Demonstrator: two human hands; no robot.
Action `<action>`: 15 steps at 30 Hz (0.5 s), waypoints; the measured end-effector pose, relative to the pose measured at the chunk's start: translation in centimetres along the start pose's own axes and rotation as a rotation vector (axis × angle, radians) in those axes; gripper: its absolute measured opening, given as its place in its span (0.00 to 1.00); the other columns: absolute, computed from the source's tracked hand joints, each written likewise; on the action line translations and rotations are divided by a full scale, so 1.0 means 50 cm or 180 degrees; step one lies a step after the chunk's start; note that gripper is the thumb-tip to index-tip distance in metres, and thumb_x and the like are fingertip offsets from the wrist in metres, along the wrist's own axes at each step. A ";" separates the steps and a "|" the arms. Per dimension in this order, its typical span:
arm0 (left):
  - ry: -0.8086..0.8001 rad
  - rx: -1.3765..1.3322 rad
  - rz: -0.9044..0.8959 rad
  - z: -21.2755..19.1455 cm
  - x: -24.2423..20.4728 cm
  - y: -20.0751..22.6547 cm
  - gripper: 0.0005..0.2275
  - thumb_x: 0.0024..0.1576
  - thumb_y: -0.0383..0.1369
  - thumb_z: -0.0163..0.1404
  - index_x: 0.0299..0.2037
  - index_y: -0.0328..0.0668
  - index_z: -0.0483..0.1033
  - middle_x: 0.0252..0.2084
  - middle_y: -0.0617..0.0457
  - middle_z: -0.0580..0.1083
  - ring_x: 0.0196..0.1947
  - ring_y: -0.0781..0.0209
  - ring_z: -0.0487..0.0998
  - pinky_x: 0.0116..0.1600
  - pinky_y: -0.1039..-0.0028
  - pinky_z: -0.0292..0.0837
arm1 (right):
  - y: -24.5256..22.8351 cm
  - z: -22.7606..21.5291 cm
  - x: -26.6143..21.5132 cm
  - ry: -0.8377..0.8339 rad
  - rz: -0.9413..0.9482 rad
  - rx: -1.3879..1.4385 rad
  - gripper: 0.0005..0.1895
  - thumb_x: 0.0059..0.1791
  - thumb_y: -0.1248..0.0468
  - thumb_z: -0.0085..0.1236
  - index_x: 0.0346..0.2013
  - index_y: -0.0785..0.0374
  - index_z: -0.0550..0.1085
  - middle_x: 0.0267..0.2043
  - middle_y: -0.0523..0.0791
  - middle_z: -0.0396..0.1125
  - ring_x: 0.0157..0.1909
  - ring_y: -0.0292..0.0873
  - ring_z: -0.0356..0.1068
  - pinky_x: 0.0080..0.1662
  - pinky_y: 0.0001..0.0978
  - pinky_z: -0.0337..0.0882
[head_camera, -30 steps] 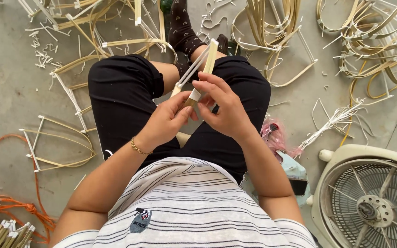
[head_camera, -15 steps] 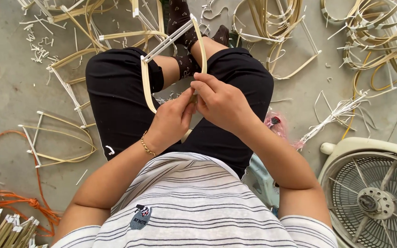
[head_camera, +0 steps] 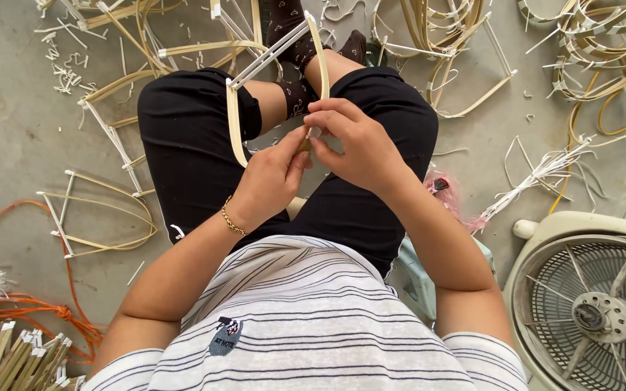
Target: Assembling bamboo frame structures using hand tools and adhesive tape.
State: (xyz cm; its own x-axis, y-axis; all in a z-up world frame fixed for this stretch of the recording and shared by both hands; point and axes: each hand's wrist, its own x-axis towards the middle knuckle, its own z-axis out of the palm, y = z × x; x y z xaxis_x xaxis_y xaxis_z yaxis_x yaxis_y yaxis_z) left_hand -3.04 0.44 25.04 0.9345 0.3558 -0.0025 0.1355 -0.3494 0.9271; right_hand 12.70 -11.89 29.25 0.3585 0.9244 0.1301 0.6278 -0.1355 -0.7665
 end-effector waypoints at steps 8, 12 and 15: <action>0.0134 0.0266 0.0129 0.008 0.007 -0.004 0.17 0.63 0.26 0.48 0.62 0.36 0.67 0.35 0.48 0.80 0.35 0.46 0.81 0.39 0.62 0.75 | 0.003 0.028 0.000 0.0262 0.0044 -0.0623 0.11 0.50 0.70 0.63 0.47 0.62 0.76 0.55 0.47 0.71 0.45 0.46 0.76 0.46 0.34 0.77; 0.0353 0.0133 0.0011 0.011 0.000 -0.005 0.16 0.62 0.26 0.53 0.59 0.37 0.67 0.35 0.45 0.78 0.35 0.46 0.81 0.38 0.63 0.74 | 0.015 0.018 -0.004 0.0344 0.0009 0.0095 0.16 0.50 0.74 0.58 0.53 0.64 0.73 0.59 0.49 0.70 0.49 0.45 0.77 0.51 0.32 0.79; 0.0652 0.0055 0.0406 0.010 -0.006 -0.010 0.14 0.63 0.25 0.54 0.57 0.38 0.69 0.42 0.45 0.79 0.39 0.49 0.83 0.42 0.66 0.77 | 0.021 0.023 -0.009 0.0305 -0.0044 0.0397 0.20 0.50 0.77 0.54 0.57 0.64 0.72 0.61 0.49 0.69 0.52 0.44 0.77 0.53 0.32 0.79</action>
State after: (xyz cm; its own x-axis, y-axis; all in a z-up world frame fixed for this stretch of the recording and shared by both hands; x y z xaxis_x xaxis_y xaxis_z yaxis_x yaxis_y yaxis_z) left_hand -3.22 0.09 24.37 0.8585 0.4756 0.1920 0.0278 -0.4170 0.9085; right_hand 12.42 -12.03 27.68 0.4184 0.8869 0.1959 0.5445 -0.0723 -0.8357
